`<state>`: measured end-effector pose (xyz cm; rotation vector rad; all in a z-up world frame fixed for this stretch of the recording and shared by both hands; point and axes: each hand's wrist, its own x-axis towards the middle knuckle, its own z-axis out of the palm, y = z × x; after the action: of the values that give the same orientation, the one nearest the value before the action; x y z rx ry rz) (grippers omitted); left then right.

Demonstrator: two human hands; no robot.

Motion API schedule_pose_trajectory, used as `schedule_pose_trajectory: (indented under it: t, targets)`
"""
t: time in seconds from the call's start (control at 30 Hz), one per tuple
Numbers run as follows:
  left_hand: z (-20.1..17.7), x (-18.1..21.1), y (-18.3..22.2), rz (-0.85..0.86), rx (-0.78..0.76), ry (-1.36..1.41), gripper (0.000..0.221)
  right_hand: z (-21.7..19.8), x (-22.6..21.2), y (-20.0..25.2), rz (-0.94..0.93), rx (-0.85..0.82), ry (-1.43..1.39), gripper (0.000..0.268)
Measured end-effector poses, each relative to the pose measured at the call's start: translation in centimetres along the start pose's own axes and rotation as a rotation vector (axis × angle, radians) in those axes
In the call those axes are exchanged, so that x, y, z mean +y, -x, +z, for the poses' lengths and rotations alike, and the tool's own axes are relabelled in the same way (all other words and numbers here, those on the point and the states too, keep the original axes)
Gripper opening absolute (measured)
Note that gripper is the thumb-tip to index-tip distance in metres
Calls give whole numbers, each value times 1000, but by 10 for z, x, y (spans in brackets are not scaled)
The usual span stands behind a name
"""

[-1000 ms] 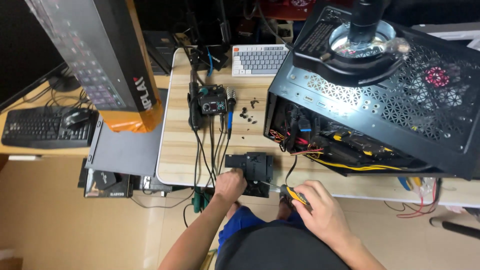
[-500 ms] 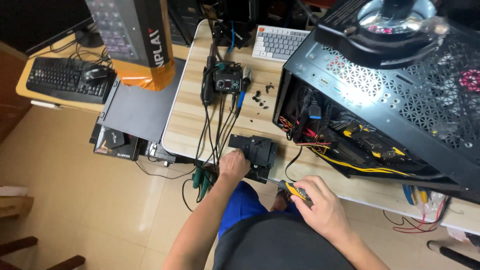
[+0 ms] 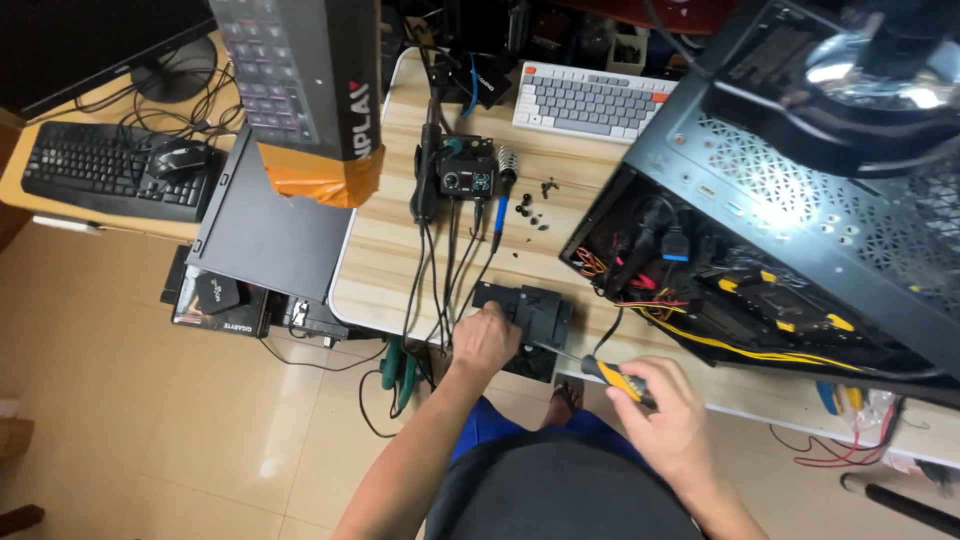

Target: Unscrewing a hard drive from a mounting bracket and handling the drive on a repair bench.

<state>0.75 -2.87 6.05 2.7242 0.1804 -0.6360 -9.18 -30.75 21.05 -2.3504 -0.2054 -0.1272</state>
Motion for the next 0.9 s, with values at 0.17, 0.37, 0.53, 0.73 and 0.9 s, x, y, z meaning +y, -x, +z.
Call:
schedule_pose_trajectory:
  t: [0.17, 0.37, 0.53, 0.73, 0.9]
  targets:
    - [-51, 26, -14, 95, -30, 73, 31, 3, -2, 6, 560, 116, -125, 32]
    - [-35, 44, -112, 75, -115, -1, 38, -17, 15, 43, 874, 311, -322, 37]
    - [1, 47, -180, -28, -90, 39, 46, -5, 57, 101, 927, 498, -536, 36]
    - [47, 48, -250, 325, 38, -418, 32, -4, 39, 133, 1190, 591, -798, 38]
    - [-6, 63, -206, -40, -52, 378, 43, 1, 64, 170, 1313, 619, -836, 33]
